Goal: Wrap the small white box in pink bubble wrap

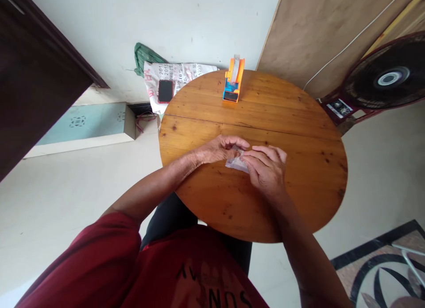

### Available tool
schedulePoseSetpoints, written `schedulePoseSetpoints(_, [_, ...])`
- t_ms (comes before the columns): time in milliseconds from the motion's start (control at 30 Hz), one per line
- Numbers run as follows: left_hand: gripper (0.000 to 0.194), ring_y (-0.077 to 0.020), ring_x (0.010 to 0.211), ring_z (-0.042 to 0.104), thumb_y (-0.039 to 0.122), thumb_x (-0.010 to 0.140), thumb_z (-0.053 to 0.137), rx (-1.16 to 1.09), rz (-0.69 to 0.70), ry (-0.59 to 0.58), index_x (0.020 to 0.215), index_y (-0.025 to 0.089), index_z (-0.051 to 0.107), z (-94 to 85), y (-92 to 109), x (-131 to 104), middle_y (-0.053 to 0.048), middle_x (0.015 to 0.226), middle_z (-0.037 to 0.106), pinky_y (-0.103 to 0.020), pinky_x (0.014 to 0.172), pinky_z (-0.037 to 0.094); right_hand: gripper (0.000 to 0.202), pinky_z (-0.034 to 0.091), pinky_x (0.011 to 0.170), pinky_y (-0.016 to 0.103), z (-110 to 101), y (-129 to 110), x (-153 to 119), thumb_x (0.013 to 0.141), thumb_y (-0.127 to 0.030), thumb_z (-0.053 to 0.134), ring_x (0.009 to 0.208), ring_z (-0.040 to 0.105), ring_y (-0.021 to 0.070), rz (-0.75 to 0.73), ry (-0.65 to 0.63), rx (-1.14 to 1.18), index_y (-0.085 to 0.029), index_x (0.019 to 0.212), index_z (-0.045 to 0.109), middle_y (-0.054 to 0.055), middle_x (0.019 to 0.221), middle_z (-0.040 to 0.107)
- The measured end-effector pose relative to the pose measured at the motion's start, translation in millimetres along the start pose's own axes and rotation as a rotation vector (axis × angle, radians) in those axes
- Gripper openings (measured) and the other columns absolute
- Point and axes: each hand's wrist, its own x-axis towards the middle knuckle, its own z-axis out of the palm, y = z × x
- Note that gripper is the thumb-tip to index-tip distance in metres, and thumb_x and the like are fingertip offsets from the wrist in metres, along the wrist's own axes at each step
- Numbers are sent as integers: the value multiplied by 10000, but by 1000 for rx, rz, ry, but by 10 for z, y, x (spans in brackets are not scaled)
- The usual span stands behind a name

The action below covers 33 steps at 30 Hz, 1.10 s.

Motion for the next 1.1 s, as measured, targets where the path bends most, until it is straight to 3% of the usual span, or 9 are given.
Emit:
schedulePoseSetpoints(167, [485,-147,913,669,310,675,900,-38,12,-14,1090,149,709,-42,-23,7,-66,1061,727,-302,872,495,145,424,994,460,-19,31,-37,887,-158,637,1032,700,238,45,130,69,-270,943,710,-15,970,797])
schedulePoseSetpoints(267, [483,-161,941,677,308,697,889,-33,0,-17,1116,156,704,-47,-10,-6,-79,1105,727,-318,897,495,160,450,995,462,-70,92,-63,892,-197,626,1052,695,250,164,179,131,-266,1014,704,30,1038,779])
schedulePoseSetpoints(333, [477,-164,953,681,313,712,880,-23,5,-22,1128,162,704,-46,2,-12,-85,1127,726,-311,889,501,290,477,983,474,-105,131,-83,893,-259,628,1082,686,265,267,93,209,-266,1182,654,74,1177,736])
schedulePoseSetpoints(400, [466,-169,964,685,322,717,878,-15,20,-27,1122,165,710,-46,7,-11,-91,1141,725,-304,881,509,520,495,972,500,-120,155,-102,866,-350,665,1126,671,293,327,-75,278,-273,1364,537,113,1323,663])
schedulePoseSetpoints(500, [460,-180,978,691,326,716,880,-13,39,-28,1113,162,715,-49,-3,-2,-101,1137,727,-314,883,518,753,482,976,543,-85,160,-124,804,-423,729,1182,635,340,313,-224,268,-288,1474,414,127,1370,631])
schedulePoseSetpoints(667, [474,-166,923,699,322,733,869,-15,-3,-26,1147,171,696,-58,-14,-7,-100,1122,729,-311,852,528,666,485,929,508,20,148,-149,845,-351,700,1031,675,310,214,-111,176,-278,1446,422,94,1140,736])
schedulePoseSetpoints(833, [482,-173,910,700,336,735,867,7,19,-54,1157,173,698,-70,-3,-12,-98,1096,728,-308,830,526,530,491,882,484,33,130,-155,864,-358,671,973,667,305,180,-115,121,-262,1351,486,100,1090,732])
schedulePoseSetpoints(967, [477,-184,958,693,329,755,852,10,40,-53,1181,182,693,-77,-23,-3,-104,1138,719,-320,859,518,522,485,893,479,25,126,-143,863,-363,680,991,673,303,167,-108,111,-254,1339,494,108,1123,731])
schedulePoseSetpoints(1100, [460,-197,1067,663,316,759,846,56,104,10,1174,184,700,-93,-11,3,-106,1204,704,-331,947,489,574,461,955,488,-15,111,-116,838,-405,712,1147,638,328,153,-111,125,-240,1346,503,137,1273,677])
